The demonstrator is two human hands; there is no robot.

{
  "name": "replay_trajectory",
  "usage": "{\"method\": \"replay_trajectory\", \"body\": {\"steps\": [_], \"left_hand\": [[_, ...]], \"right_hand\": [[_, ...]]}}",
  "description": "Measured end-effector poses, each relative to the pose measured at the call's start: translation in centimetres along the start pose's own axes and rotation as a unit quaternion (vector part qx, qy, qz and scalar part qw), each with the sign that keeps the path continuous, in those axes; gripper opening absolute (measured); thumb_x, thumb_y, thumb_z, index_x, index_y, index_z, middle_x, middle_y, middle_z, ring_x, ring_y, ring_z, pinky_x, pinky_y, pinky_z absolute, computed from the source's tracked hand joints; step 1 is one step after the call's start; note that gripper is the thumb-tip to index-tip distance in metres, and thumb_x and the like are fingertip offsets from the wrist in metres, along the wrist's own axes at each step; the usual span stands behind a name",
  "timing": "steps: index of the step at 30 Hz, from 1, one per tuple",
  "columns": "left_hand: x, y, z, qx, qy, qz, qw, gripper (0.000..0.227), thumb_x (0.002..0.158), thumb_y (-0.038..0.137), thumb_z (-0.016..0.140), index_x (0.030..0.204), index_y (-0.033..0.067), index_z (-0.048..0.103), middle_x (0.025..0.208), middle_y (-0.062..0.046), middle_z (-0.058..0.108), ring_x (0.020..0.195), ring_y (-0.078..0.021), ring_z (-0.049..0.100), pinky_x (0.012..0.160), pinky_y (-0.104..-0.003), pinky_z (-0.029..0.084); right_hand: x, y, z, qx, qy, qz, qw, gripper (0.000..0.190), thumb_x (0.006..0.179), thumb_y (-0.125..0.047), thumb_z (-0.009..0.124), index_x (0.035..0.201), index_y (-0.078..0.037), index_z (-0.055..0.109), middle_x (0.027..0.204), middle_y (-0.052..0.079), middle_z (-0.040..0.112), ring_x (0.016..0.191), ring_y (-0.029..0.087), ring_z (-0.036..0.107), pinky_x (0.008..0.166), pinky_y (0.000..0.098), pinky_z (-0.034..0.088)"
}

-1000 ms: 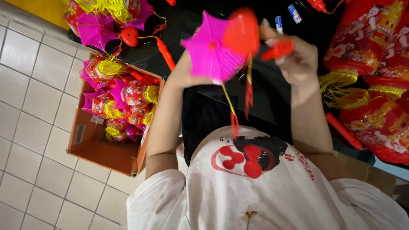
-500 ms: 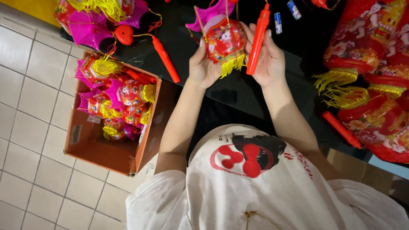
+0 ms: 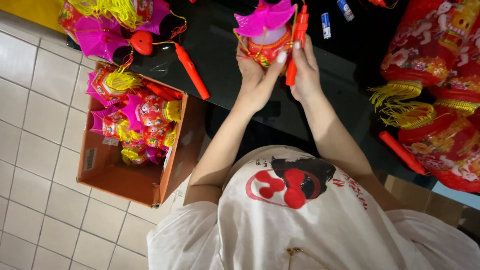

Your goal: Assembling small decorative lanterns by attaching handles, tassels, and other components.

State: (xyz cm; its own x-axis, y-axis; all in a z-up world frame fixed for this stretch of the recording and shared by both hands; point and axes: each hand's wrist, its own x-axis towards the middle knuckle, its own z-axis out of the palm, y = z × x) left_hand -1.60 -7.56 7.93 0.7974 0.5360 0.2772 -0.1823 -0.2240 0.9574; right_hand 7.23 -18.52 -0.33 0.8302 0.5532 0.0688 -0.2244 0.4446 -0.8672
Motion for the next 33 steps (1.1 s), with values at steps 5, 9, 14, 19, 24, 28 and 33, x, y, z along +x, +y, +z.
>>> {"method": "replay_trajectory", "body": {"steps": [5,9,14,19,24,28,33], "left_hand": [[-1.0,-5.4,-1.6,-0.062,-0.019,-0.057,0.996,0.065,0.103,0.061,0.048,0.146,0.0128,0.043,0.166,-0.015,0.022,0.16,-0.0262,0.011,0.134,-0.047,0.012],[0.4,-6.3,-2.4,-0.307,0.14,0.015,0.941,0.025,0.109,0.028,0.06,0.126,0.0094,0.064,0.138,-0.006,0.059,0.096,-0.0111,0.05,0.107,-0.037,0.043],[1.8,-7.4,-4.4,-0.333,-0.126,0.01,0.934,0.066,0.108,0.043,0.068,0.159,0.0132,0.039,0.169,-0.009,0.035,0.159,-0.0258,0.034,0.13,-0.049,0.034],[1.2,-6.2,-4.9,-0.333,-0.376,-0.086,0.86,0.103,0.096,0.056,0.076,0.165,0.0089,0.017,0.172,-0.013,0.025,0.161,-0.0274,0.028,0.138,-0.051,0.025],[0.4,-4.9,-4.7,-0.353,-0.387,-0.116,0.844,0.071,0.101,0.036,0.075,0.15,0.0089,0.032,0.143,-0.014,0.055,0.134,-0.0269,0.057,0.12,-0.045,0.049],[-1.4,-5.5,-3.6,-0.357,-0.315,-0.125,0.87,0.062,0.091,0.014,0.086,0.143,0.0048,0.053,0.131,-0.013,0.066,0.117,-0.0205,0.065,0.096,-0.042,0.057],[-0.7,-3.1,-5.4,-0.237,-0.316,-0.021,0.918,0.077,0.088,0.017,0.087,0.144,0.0061,0.036,0.138,-0.011,0.054,0.127,-0.0206,0.058,0.112,-0.037,0.05]], "right_hand": [[0.8,-0.2,-2.1,0.186,-0.043,0.035,0.981,0.043,0.11,-0.037,0.055,0.142,-0.009,0.054,0.139,0.011,0.063,0.13,0.026,0.062,0.114,0.0444,0.054],[0.8,-1.5,-1.9,0.21,-0.147,0.033,0.966,0.053,0.102,-0.041,0.072,0.143,-0.01,0.057,0.142,0.007,0.062,0.137,0.024,0.059,0.114,0.0411,0.054],[0.3,-0.8,-2.9,0.201,-0.162,0.025,0.966,0.049,0.097,-0.032,0.079,0.137,-0.009,0.062,0.13,0.005,0.068,0.127,0.023,0.065,0.114,0.0406,0.055],[0.6,-1.0,-3.3,0.168,-0.166,0.002,0.972,0.046,0.096,-0.029,0.08,0.135,-0.009,0.064,0.126,0.004,0.068,0.122,0.023,0.066,0.108,0.0403,0.057],[0.6,-1.4,-3.7,0.105,-0.118,-0.05,0.986,0.038,0.1,-0.02,0.074,0.136,-0.011,0.063,0.128,0.005,0.067,0.118,0.023,0.065,0.102,0.0387,0.054],[0.7,-1.7,-3.6,0.076,-0.097,-0.074,0.99,0.035,0.102,-0.016,0.071,0.136,-0.011,0.063,0.129,0.005,0.066,0.116,0.022,0.064,0.099,0.0378,0.052],[0.7,-2.4,-4.3,0.012,-0.047,-0.125,0.991,0.032,0.106,-0.007,0.065,0.137,-0.013,0.062,0.13,0.005,0.065,0.112,0.022,0.063,0.093,0.0362,0.048]]}}
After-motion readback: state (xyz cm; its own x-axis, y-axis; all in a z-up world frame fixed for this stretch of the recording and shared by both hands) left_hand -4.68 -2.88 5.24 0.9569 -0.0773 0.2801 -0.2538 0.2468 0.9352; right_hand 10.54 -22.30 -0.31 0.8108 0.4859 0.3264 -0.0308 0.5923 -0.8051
